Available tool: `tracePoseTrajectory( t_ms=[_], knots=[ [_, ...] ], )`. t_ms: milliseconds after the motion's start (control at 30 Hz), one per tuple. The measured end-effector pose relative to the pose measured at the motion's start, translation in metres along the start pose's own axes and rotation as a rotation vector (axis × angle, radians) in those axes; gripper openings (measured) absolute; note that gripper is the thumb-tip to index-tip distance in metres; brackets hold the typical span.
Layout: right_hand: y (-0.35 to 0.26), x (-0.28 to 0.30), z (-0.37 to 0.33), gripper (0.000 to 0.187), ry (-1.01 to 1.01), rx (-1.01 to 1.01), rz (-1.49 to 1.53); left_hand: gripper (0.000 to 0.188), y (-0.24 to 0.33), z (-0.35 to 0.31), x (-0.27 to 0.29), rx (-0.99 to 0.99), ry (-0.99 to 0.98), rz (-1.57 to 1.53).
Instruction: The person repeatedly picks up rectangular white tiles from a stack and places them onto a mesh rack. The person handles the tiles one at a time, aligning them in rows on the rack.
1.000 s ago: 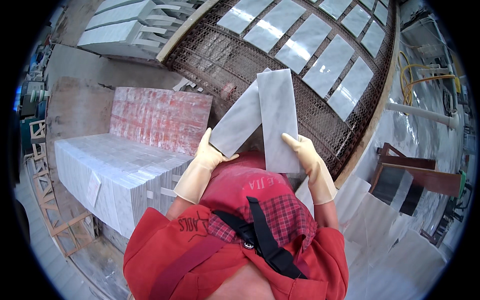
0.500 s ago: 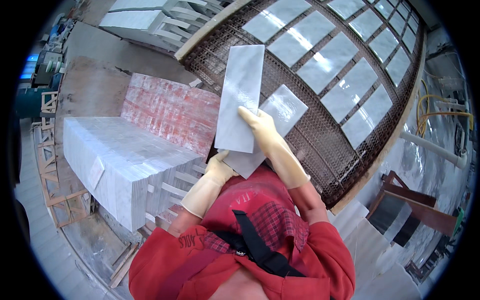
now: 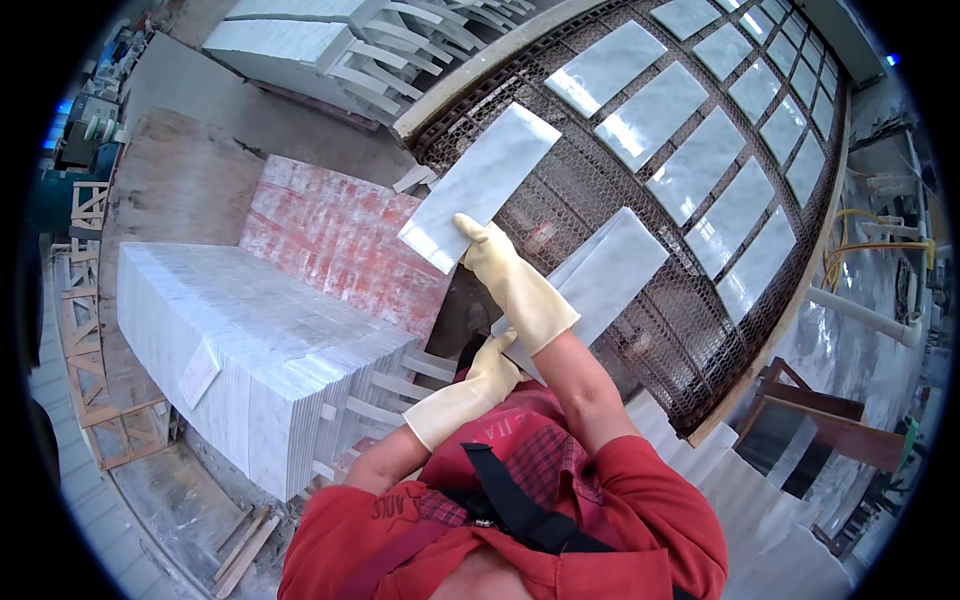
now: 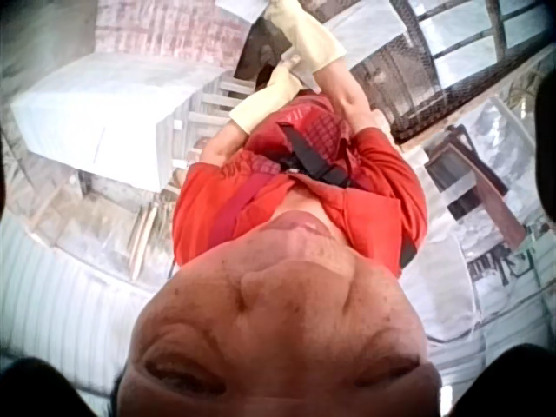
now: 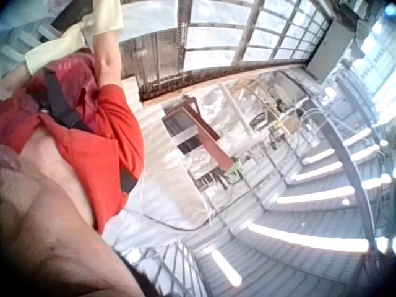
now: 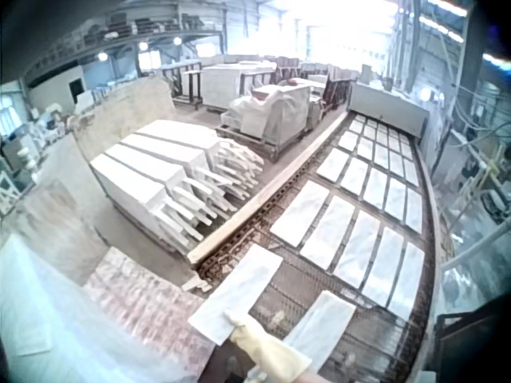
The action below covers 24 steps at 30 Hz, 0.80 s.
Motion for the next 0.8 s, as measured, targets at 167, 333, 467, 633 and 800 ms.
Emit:
tracePoseTrajectory(
  t_ms=[167,333,467,633,800],
  knots=[
    [0.014,0.001,0.018,0.045,0.063,-0.007,-0.149,0.041,0.001,0.022,0.009,-0.008,-0.067,-0.005],
    [0.029,-0.003,0.039,0.045,0.032,0.008,0.026,0.042,0.014,0.0,-0.001,-0.047,-0.08,0.002],
    [0.035,0.006,0.044,0.047,0.082,-0.008,0.038,0.045,0.02,-0.007,-0.007,-0.077,-0.106,-0.021],
    [0.042,0.019,0.045,0.048,0.137,-0.038,0.119,0.045,0.013,0.012,0.001,-0.07,-0.101,0.001],
    [0.047,0.023,0.02,0.051,0.234,-0.136,-0.026,0.044,0.002,0.049,0.014,-0.071,-0.149,0.009]
  ],
)
Point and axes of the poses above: each hand's wrist, its own z-axis towards the middle knuckle, its own x-axis out of the back of the hand, y = z × x, the point moved 8 cm from there along z, towards the middle knuckle, and after that the axes turned 13 degrees about y, right-handed, at the moved point
